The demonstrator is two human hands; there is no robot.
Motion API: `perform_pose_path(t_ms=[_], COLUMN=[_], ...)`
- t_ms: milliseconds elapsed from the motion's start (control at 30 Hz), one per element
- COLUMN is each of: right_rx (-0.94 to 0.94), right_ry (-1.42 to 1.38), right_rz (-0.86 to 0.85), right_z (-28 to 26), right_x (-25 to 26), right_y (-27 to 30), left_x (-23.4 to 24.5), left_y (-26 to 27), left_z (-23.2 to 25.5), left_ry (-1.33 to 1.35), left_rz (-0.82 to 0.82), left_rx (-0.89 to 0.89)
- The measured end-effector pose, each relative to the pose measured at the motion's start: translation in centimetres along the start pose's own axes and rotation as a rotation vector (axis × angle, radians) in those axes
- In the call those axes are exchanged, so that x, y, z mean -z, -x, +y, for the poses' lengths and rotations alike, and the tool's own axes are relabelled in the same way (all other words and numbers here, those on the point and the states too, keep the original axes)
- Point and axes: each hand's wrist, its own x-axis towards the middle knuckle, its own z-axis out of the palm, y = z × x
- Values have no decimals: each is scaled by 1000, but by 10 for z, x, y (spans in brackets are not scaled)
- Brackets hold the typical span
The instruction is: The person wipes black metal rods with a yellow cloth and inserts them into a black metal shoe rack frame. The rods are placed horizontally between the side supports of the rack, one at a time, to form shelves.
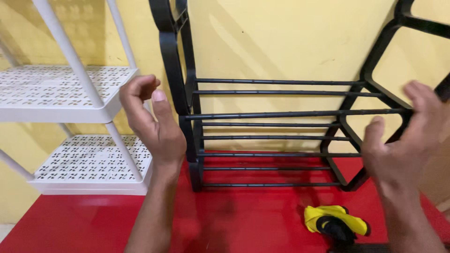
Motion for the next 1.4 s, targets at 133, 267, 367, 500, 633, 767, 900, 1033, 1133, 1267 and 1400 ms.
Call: perform_pose_path(t_ms=[133,267,367,500,633,767,900,1033,1133,1267,1400], right_rx=[255,446,523,263,184,112,67,87,137,207,123], right_ry=[-77,-211,-290,-417,-523,-516,-539,-596,-657,-715,-586], right_rz=[-178,-423,-491,-884,-1021,-1101,-1128,-1091,-1054,-1008,-1094], right_z=[-59,-114,-143,-162,-170,-173,-174,-170,-167,-166,-168], right_x=[-39,-79,-99,-116,-126,-128,-131,-135,-139,-140,-138], right_y=[-15,-36,-53,-79,-90,-94,-94,-93,-91,-92,-93], left_x=[0,-5,-7,-9,-11,-11,-12,-12,-12,-13,-12], left_y=[0,17,24,25,26,26,27,28,27,26,22], left_z=[-23,-31,-36,-43,-47,-49,-51,-52,-53,-50,-43], left_ry=[128,183,165,125,101,90,109,131,119,113,78], left_rz=[-164,-232,-207,-202,-194,-206,-197,-186,-185,-181,-179], left_rx=[196,305,276,232,236,231,240,215,202,212,220])
